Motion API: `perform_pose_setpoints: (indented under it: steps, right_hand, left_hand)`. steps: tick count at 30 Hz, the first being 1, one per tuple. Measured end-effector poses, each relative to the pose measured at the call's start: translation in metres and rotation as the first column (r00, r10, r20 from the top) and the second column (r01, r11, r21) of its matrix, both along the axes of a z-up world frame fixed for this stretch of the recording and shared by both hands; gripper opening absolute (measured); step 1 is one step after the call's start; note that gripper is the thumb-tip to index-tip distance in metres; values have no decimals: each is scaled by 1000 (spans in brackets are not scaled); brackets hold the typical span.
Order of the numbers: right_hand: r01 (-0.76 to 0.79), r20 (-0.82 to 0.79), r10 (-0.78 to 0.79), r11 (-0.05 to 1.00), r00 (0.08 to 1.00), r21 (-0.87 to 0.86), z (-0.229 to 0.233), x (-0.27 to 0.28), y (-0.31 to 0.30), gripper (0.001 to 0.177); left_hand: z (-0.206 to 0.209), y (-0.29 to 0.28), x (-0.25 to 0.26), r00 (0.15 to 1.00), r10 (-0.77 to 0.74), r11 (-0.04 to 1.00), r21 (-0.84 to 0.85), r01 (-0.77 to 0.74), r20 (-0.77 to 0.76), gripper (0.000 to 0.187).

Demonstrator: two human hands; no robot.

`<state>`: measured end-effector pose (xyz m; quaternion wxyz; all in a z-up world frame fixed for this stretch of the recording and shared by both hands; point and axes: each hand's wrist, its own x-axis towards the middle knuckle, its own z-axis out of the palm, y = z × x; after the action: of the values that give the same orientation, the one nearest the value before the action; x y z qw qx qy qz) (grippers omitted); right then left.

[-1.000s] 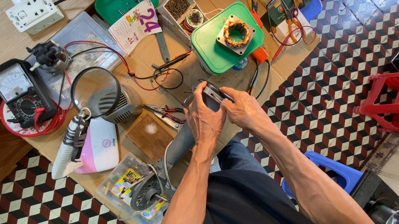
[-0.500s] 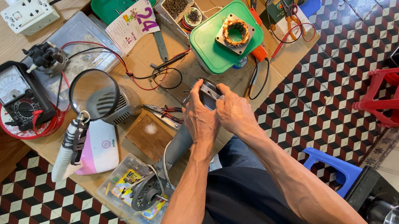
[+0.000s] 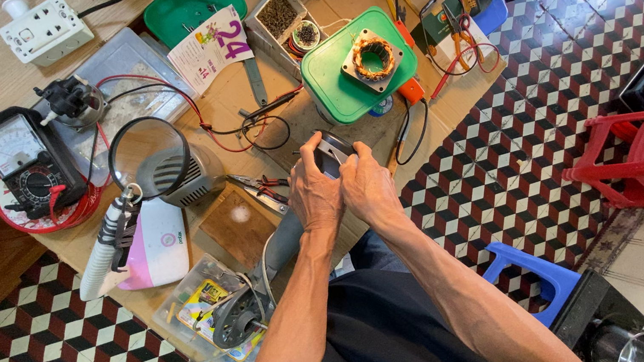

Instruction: The person disassembles a small appliance, uses a power drill to remove screws, and then uses pliers to strip and cut wires inside the device. The person handles the appliance casing, a power drill, and pliers throughout the process.

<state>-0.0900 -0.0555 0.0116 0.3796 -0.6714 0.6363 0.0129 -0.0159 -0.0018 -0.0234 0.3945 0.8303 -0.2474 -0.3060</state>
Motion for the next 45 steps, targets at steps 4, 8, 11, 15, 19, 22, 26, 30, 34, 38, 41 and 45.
perform_pose_setpoints:
  steps: [4, 8, 11, 15, 19, 22, 26, 30, 34, 38, 41, 45]
  right_hand:
    - [9, 225, -2, 1000, 974, -29, 10, -8, 0, 53]
    - [190, 260, -239, 961, 935, 202, 38, -19, -4, 55]
    - [176, 230, -189, 982, 955, 74, 42, -38, -17, 47]
    - [-16, 183, 34, 995, 983, -101, 22, -50, -30, 38]
    - [-150, 287, 203, 969, 936, -195, 2, -47, -35, 33]
    - [-197, 216, 242, 958, 946, -210, 0, -42, -39, 29]
    - [-260, 157, 295, 943, 943, -207, 12, -41, -45, 28]
    - [-254, 193, 269, 962, 943, -101, 22, -41, -48, 28]
    - [-246, 185, 242, 969, 952, -4, 19, -35, -54, 29]
    - [-293, 196, 278, 955, 940, 52, 15, -38, -67, 27]
    - [-303, 202, 280, 948, 939, 94, 7, -47, -71, 28]
    - [-409, 204, 450, 888, 870, -212, 7, -59, -62, 37]
  left_hand:
    - [5, 0, -2, 999, 5, 1000, -16, -5, 33, 69]
    - [14, -4, -1, 999, -16, 1000, 20, 15, 39, 72]
    - [17, -3, 3, 999, -22, 999, 40, 21, 29, 73]
    - [15, -3, 10, 994, -12, 1000, 30, 9, 111, 74]
    - [14, -5, 13, 997, -11, 998, 55, 6, 78, 74]
    - [15, -5, 8, 993, -13, 999, 38, 8, 113, 73]
    - [16, -5, 1, 990, -12, 999, 33, 8, 139, 71]
    - [16, -4, 0, 993, -18, 999, 34, 14, 117, 70]
    - [19, -4, 3, 991, -60, 996, 66, 52, 123, 72]
    - [22, -5, 2, 994, -75, 992, 104, 66, 84, 73]
    - [19, -3, -4, 985, -89, 993, 86, 77, 147, 73]
    - [20, -1, -18, 962, -85, 996, 57, 73, 260, 72]
